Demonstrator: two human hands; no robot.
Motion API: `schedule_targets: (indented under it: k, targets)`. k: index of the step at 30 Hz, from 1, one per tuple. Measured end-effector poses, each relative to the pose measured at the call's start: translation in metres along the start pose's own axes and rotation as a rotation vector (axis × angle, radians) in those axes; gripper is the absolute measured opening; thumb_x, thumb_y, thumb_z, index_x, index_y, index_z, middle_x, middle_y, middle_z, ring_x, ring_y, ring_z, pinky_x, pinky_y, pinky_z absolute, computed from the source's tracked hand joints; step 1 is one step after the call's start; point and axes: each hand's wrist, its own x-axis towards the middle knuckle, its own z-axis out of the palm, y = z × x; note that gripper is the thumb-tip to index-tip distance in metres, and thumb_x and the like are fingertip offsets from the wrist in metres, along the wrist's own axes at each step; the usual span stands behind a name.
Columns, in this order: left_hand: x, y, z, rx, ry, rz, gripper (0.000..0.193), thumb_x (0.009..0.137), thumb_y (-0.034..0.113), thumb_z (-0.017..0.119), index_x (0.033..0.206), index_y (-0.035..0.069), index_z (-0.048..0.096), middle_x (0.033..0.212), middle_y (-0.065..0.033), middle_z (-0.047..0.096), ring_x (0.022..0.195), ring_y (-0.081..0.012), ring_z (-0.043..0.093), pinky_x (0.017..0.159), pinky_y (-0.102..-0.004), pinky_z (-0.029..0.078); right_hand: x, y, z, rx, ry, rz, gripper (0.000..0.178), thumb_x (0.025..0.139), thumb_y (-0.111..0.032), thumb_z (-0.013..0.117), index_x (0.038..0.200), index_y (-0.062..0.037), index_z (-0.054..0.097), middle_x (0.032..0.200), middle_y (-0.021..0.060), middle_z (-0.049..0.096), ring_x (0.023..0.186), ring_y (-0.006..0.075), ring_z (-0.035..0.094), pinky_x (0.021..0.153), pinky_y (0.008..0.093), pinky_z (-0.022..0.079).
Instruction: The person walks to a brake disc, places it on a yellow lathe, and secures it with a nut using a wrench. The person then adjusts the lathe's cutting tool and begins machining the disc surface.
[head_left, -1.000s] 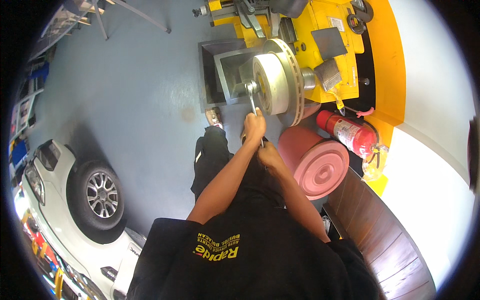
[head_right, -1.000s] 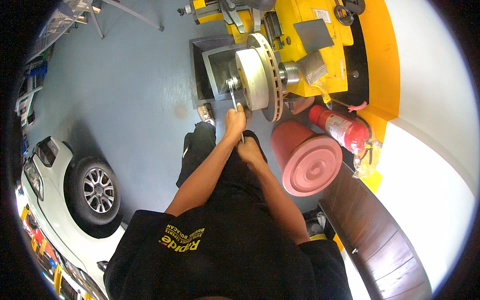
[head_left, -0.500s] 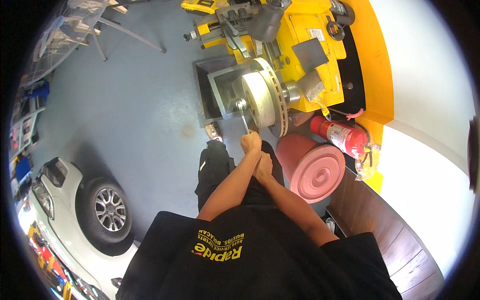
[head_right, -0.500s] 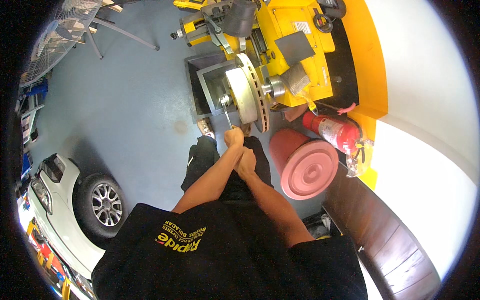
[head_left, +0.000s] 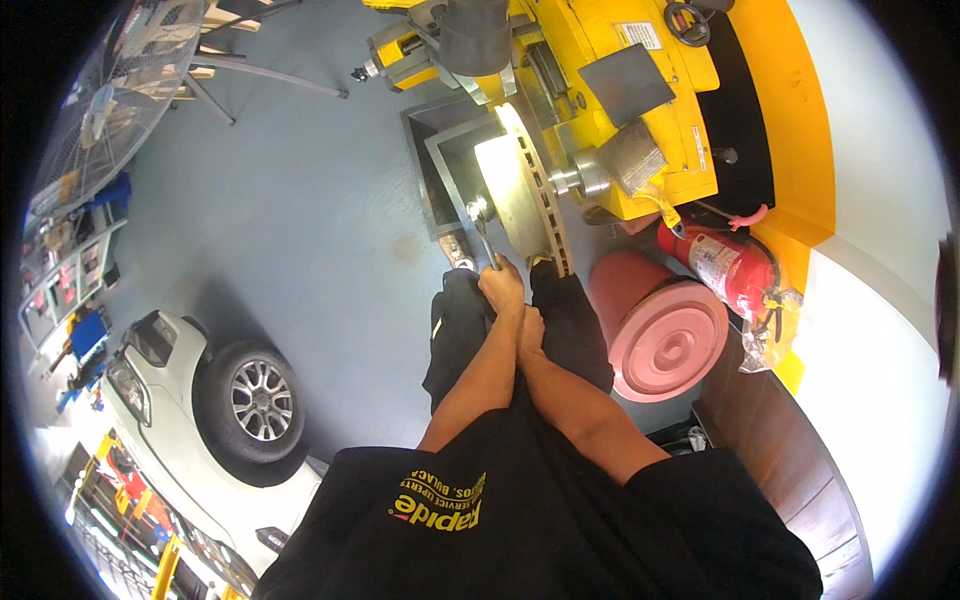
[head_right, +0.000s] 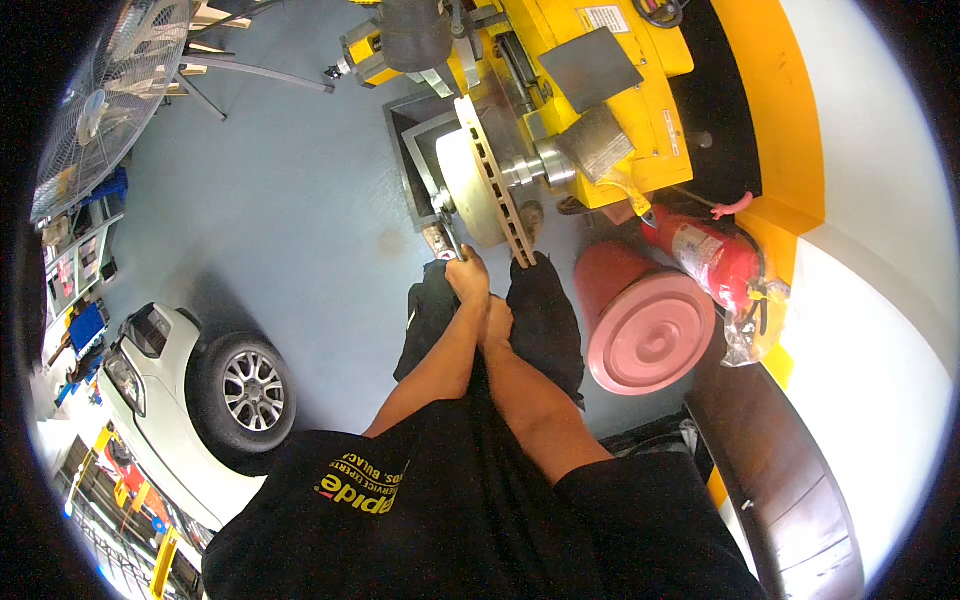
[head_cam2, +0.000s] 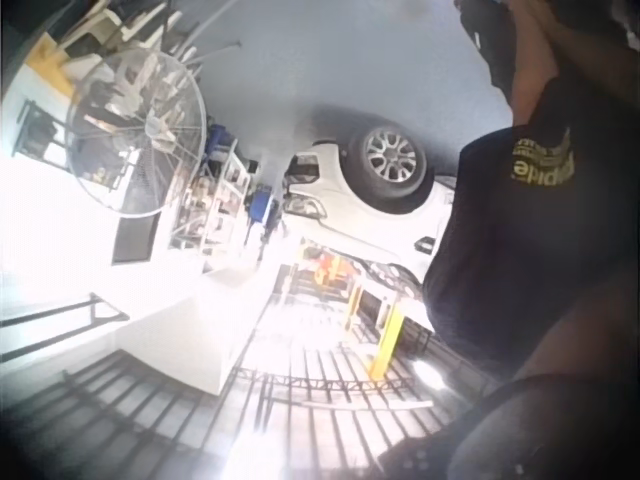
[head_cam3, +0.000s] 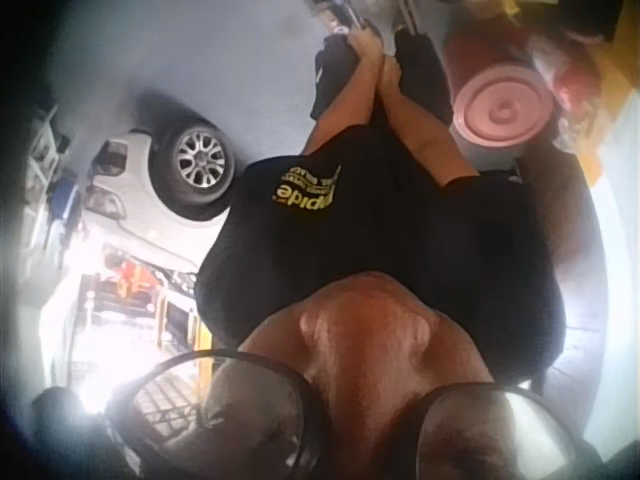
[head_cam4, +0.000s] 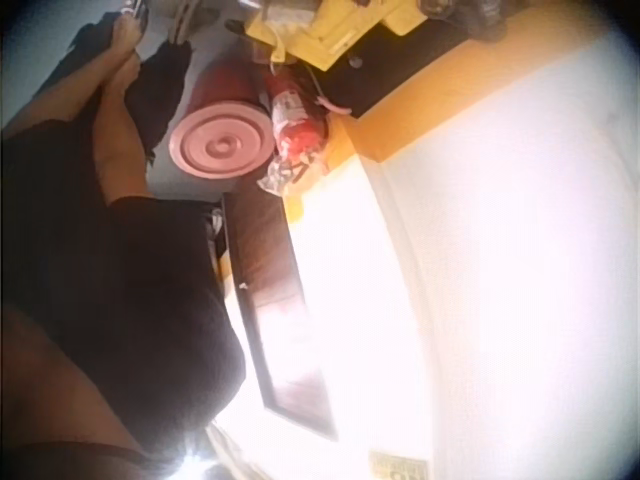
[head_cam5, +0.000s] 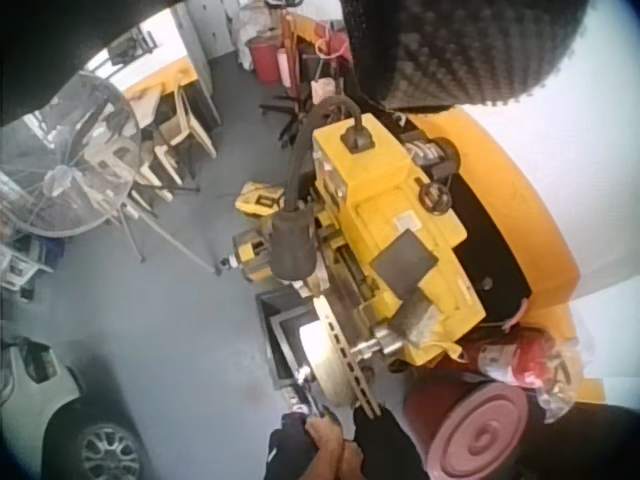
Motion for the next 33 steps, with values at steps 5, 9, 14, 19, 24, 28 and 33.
schedule_targets:
  k: [5,9,14,19,24,28,33]
  targets:
    - [-0.002,0.002,0.003,-0.079,0.051,0.004,0.056,0.102,0.035,0.059,0.078,-0.015,0.066,0.070,-0.0366,0.062,0.073,-0.0534,0.067,0.066,-0.0569,0.047,0.021,0.021,0.013,-0.002,-0.070,-0.038,0.034,0.091,-0.034,0.066,0.104,-0.0038,0.074,0.106,0.0255,0.074,0.104,0.0451,0.070,0.089,0.0506,0.055]
    - [0.004,-0.001,0.009,-0.057,0.070,0.048,0.056,0.104,0.034,0.058,0.077,-0.015,0.065,0.067,-0.0343,0.061,0.068,-0.0507,0.066,0.064,-0.0554,0.046,0.038,0.032,0.029,0.053,-0.067,-0.067,0.033,0.091,-0.034,0.066,0.104,-0.0038,0.073,0.104,0.0238,0.075,0.100,0.0454,0.070,0.086,0.0504,0.055]
    - [0.014,-0.012,0.027,-0.155,0.066,0.132,0.059,0.104,0.035,0.054,0.072,-0.013,0.063,0.060,-0.0299,0.057,0.056,-0.0418,0.063,0.059,-0.0524,0.045,0.070,0.063,0.057,0.155,-0.068,-0.021,0.033,0.091,-0.034,0.068,0.102,-0.0036,0.072,0.098,0.0234,0.074,0.093,0.0478,0.069,0.079,0.0526,0.055]
    - [0.028,-0.035,0.047,-0.246,0.070,0.238,0.066,0.107,0.041,0.051,0.068,-0.012,0.060,0.056,-0.0269,0.054,0.050,-0.0339,0.057,0.056,-0.0506,0.044,0.093,0.073,0.068,0.040,0.035,-0.213,0.028,0.088,-0.029,0.072,0.095,-0.0018,0.071,0.087,0.0219,0.073,0.082,0.0394,0.068,0.070,0.0489,0.055]
    - [0.048,-0.048,0.070,-0.343,0.022,0.230,0.068,0.108,0.042,0.050,0.066,-0.011,0.058,0.054,-0.0246,0.051,0.048,-0.0310,0.048,0.055,-0.0515,0.041,0.130,0.078,0.081,0.066,0.041,-0.297,0.033,0.092,-0.031,0.069,0.099,0.0013,0.068,0.095,0.0234,0.073,0.087,0.0431,0.069,0.074,0.0513,0.055]
    - [0.050,-0.041,0.068,-0.245,0.103,0.311,0.065,0.108,0.041,0.049,0.069,-0.010,0.058,0.054,-0.0235,0.049,0.048,-0.0320,0.045,0.054,-0.0520,0.038,0.129,0.068,0.080,0.247,-0.023,-0.196,0.037,0.094,-0.033,0.067,0.101,0.0041,0.067,0.102,0.0255,0.073,0.092,0.0479,0.069,0.079,0.0509,0.055]
    - [0.027,-0.039,0.040,-0.302,-0.124,0.216,0.063,0.109,0.042,0.048,0.074,-0.010,0.060,0.059,-0.0244,0.052,0.054,-0.0331,0.049,0.058,-0.0506,0.041,0.106,0.086,0.076,0.377,0.078,-0.248,0.038,0.094,-0.032,0.067,0.103,0.0048,0.069,0.106,0.0269,0.073,0.097,0.0476,0.069,0.080,0.0475,0.054]
